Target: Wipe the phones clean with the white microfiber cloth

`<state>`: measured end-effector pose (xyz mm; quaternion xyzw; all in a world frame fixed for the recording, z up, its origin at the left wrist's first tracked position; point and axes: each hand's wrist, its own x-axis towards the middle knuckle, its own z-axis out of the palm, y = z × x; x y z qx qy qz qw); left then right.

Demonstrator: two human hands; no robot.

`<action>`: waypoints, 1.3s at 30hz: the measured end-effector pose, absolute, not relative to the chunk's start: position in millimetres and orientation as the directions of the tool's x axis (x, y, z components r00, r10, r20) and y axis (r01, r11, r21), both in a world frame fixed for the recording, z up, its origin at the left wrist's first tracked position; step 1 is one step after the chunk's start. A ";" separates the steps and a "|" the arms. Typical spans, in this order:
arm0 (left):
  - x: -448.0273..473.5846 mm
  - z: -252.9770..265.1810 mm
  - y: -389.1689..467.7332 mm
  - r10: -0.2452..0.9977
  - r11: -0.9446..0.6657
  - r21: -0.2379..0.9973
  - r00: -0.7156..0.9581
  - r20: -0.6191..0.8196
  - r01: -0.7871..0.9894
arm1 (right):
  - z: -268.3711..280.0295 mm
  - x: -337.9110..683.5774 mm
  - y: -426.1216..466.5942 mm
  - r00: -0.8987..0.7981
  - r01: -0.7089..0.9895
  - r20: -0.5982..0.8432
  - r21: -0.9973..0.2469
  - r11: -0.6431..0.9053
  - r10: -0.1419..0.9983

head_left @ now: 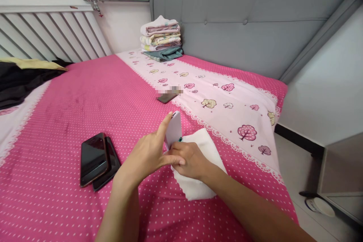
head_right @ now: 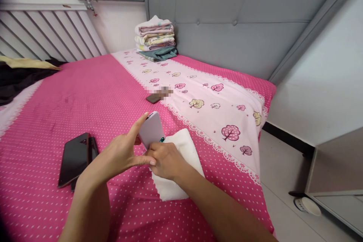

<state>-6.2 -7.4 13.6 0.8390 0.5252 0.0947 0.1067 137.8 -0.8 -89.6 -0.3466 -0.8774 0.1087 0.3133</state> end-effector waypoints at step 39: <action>-3.5 15.3 -8.4 0.911 -0.407 0.247 0.410 0.040 0.880 | -87.7 137.9 -0.5 -0.543 0.547 0.478 -0.422 0.723 0.690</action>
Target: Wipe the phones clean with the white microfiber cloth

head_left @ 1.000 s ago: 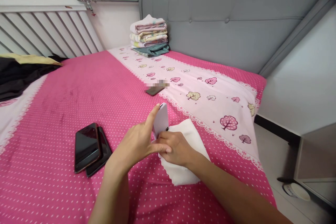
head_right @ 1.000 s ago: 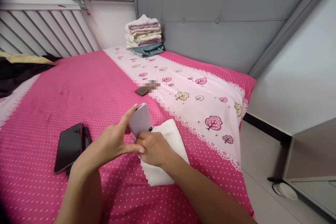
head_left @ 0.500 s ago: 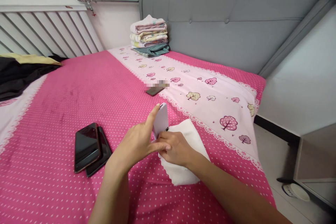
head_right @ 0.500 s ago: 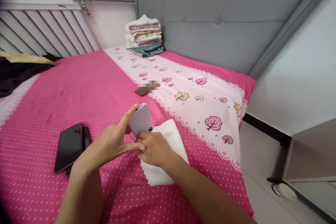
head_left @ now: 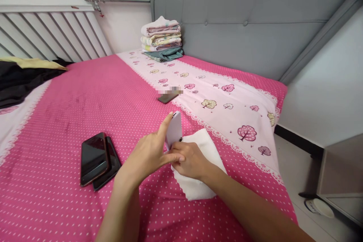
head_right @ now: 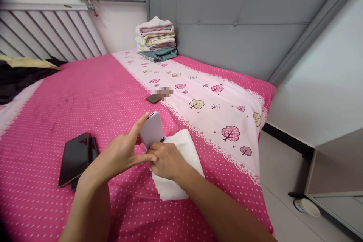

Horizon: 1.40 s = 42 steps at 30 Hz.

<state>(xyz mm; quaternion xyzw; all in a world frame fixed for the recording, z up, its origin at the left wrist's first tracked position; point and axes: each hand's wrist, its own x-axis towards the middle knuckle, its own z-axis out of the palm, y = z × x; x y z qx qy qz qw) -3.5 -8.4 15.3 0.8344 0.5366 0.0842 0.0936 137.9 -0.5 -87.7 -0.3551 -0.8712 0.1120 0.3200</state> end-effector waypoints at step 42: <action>-3.2 16.3 -10.1 0.912 -0.404 0.246 0.409 0.031 0.881 | -87.7 137.5 -1.4 -0.561 0.557 0.442 -0.424 0.714 0.700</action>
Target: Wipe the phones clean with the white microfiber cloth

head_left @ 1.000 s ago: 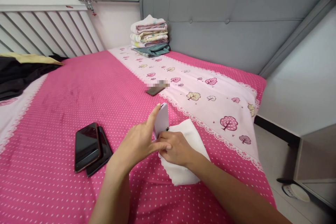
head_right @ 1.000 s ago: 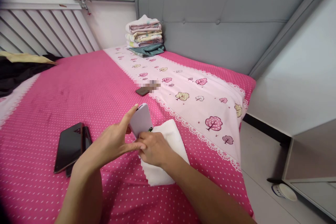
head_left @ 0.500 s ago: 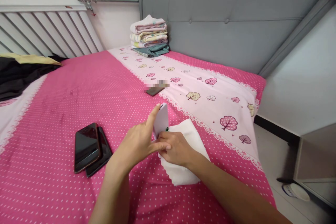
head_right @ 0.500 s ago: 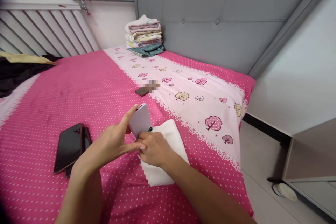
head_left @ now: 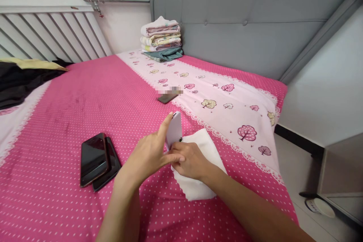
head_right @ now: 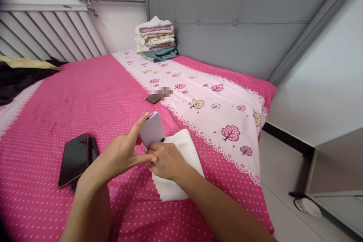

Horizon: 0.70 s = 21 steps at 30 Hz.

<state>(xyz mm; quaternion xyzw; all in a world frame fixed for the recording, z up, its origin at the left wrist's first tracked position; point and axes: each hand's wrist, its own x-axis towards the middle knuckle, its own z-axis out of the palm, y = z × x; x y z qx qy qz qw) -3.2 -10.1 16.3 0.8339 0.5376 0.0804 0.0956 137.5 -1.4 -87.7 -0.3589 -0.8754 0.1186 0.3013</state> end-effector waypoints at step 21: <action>-3.7 15.9 -10.1 0.907 -0.417 0.248 0.418 0.050 0.875 | -88.0 137.3 -0.8 -0.554 0.565 0.440 -0.424 0.707 0.707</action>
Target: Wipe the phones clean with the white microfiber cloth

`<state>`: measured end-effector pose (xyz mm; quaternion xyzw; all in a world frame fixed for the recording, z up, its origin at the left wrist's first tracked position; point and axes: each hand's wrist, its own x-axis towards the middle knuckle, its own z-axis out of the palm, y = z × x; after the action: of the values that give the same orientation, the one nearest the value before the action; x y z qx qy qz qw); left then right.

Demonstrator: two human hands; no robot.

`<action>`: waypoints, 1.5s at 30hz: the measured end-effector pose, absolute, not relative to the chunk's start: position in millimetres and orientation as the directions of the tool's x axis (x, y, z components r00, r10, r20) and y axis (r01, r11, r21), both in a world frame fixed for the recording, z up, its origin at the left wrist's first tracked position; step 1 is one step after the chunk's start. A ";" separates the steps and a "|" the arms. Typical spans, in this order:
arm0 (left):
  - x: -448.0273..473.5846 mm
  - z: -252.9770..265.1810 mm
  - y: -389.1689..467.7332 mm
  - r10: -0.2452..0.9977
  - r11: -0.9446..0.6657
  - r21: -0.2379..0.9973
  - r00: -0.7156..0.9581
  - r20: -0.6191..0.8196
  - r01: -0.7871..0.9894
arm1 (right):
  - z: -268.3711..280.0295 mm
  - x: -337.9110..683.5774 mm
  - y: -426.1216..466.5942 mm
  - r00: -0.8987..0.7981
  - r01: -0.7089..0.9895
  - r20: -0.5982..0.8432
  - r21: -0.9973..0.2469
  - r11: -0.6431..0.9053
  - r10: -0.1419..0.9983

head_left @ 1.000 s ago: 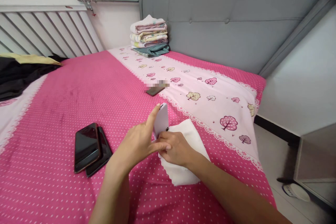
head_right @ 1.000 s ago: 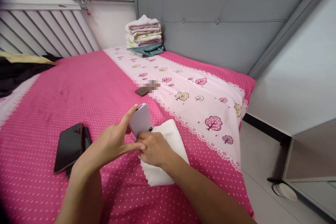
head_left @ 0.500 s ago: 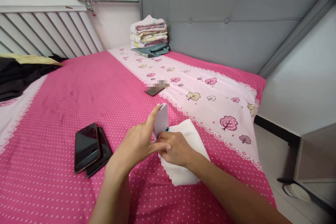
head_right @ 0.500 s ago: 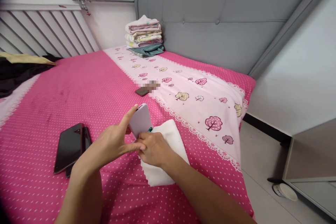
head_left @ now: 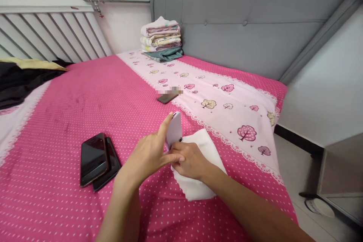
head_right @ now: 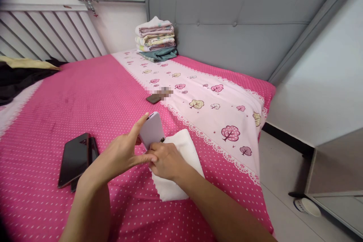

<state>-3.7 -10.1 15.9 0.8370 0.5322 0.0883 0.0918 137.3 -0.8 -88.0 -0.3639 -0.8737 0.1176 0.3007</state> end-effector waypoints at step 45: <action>-13.2 12.4 -8.6 0.926 -0.363 0.358 0.377 0.033 0.861 | -57.1 156.9 17.8 -0.133 0.213 0.378 -0.892 0.399 0.916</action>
<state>-13.2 -8.6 12.4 0.8174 0.5464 0.1148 0.1420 156.9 17.8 -57.1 -0.4232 -0.6669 0.3486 0.5046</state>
